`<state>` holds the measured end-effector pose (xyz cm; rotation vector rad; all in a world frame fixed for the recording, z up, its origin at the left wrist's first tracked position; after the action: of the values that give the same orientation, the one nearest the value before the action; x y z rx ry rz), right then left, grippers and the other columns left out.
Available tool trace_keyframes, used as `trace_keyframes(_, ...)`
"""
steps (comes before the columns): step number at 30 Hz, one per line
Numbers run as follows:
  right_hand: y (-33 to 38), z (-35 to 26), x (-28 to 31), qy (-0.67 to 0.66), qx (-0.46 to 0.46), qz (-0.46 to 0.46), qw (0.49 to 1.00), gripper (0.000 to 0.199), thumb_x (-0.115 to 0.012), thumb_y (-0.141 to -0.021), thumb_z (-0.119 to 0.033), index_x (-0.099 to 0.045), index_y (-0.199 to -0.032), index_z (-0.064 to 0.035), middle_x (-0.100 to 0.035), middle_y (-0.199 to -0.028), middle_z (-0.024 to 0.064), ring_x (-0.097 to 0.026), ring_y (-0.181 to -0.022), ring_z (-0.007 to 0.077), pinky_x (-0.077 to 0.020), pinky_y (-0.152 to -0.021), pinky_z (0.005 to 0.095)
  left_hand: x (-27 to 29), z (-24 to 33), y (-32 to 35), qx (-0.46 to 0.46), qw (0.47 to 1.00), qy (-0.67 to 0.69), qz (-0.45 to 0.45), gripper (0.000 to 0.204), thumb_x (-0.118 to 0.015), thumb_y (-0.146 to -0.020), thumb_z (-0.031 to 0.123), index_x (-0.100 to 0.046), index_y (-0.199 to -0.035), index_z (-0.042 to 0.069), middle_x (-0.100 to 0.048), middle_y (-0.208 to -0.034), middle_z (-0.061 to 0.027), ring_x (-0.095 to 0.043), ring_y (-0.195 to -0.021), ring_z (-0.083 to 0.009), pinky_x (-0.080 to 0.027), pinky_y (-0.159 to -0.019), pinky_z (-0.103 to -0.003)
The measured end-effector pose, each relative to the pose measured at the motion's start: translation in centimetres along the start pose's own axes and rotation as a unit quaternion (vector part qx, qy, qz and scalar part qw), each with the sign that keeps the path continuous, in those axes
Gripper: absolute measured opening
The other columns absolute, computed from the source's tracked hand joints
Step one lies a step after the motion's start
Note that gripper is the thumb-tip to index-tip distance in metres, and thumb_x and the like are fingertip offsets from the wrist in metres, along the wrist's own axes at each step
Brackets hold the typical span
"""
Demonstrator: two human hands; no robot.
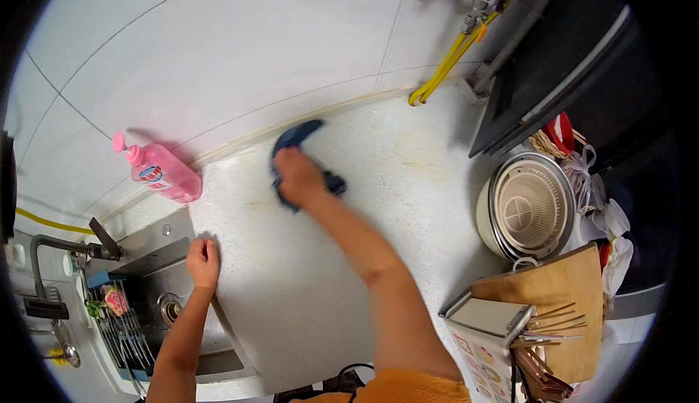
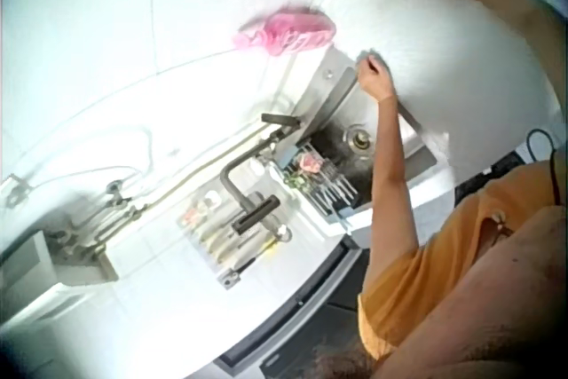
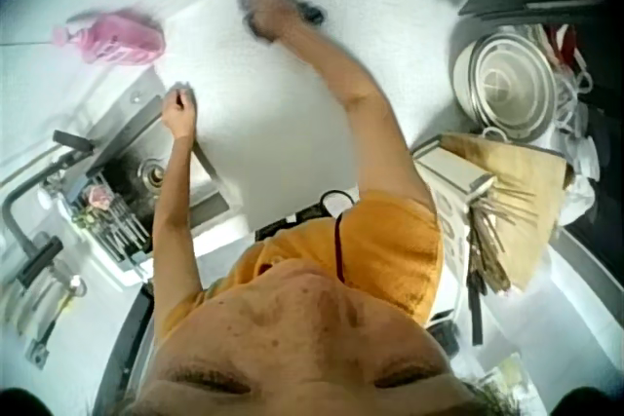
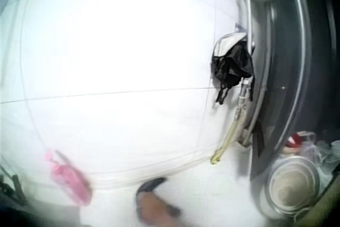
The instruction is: The person wipes the kitchen countertop and sink edges with a cloth, moves a knife block, and cleans the faucet and surrounding wall tiles.
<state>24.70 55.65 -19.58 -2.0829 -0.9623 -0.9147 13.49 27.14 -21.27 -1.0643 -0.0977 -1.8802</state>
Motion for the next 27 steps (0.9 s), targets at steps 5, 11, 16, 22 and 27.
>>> trace_keyframes(5,7.4,-4.4,-1.6,-0.004,0.203,-0.010,0.979,0.042,-0.055,-0.069,-0.002,-0.060,-0.110,-0.0046,-0.051,-0.126,0.0127,-0.044,-0.120,0.0303,-0.0394,-0.100,0.0378,0.2,-0.2,-0.1,-0.056,0.998,-0.031,0.022,0.018,-0.056,-0.085,0.015,-0.051,-0.073,0.002,-0.050,-0.071,-0.0137,-0.050,-0.063,-0.0321,-0.040,-0.058,-0.039)
trace_keyframes(11,14.4,13.5,9.3,0.227,-0.188,0.051,0.954,0.056,-0.051,-0.076,-0.009,-0.045,-0.131,-0.0046,-0.038,-0.140,0.0163,-0.032,-0.132,0.0291,-0.0253,-0.110,0.0362,0.5,0.4,0.0,-0.031,0.999,-0.038,0.006,0.019,-0.057,-0.085,0.015,-0.051,-0.072,0.002,-0.050,-0.071,-0.0135,-0.050,-0.063,-0.0317,-0.040,-0.058,-0.039)
trace_keyframes(16,17.7,20.1,15.2,0.319,-0.352,0.137,0.869,0.055,-0.054,-0.077,-0.017,-0.046,-0.129,-0.0016,-0.039,-0.138,0.0196,-0.033,-0.130,0.0346,-0.0239,-0.110,0.0391,0.3,0.0,0.0,-0.037,0.999,-0.007,0.021,0.019,-0.056,-0.084,0.014,-0.050,-0.071,0.002,-0.050,-0.070,-0.0140,-0.049,-0.063,-0.0325,-0.040,-0.058,-0.040)
trace_keyframes(22,4.4,10.3,5.4,0.231,-0.174,0.047,0.956,0.057,-0.060,-0.075,-0.013,-0.045,-0.129,-0.0041,-0.043,-0.135,0.0139,-0.036,-0.127,0.0302,-0.0290,-0.107,0.0362,0.2,-0.1,-0.2,-0.018,0.999,0.013,0.023,0.016,-0.057,-0.083,0.013,-0.053,-0.071,0.003,-0.052,-0.069,-0.0147,-0.052,-0.062,-0.0336,-0.042,-0.057,-0.041)
trace_keyframes(27,-3.2,-1.4,-4.5,0.243,-0.039,0.047,0.968,0.057,-0.064,-0.073,-0.019,-0.047,-0.126,-0.0059,-0.042,-0.134,0.0125,-0.038,-0.123,0.0338,-0.0339,-0.103,0.0379,0.4,0.2,-0.3,-0.006,0.999,0.021,0.025,0.017,-0.058,-0.082,0.013,-0.052,-0.070,0.004,-0.052,-0.068,-0.0139,-0.053,-0.063,-0.0332,-0.042,-0.056,-0.042)
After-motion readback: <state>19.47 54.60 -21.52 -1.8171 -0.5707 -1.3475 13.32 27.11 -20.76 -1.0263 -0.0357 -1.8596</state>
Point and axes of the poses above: each hand's wrist, its own y-axis away from the middle knuckle, its own x-axis out of the back of the hand, z = x × y, the point moved 2 cm from there along -y, towards the middle knuckle
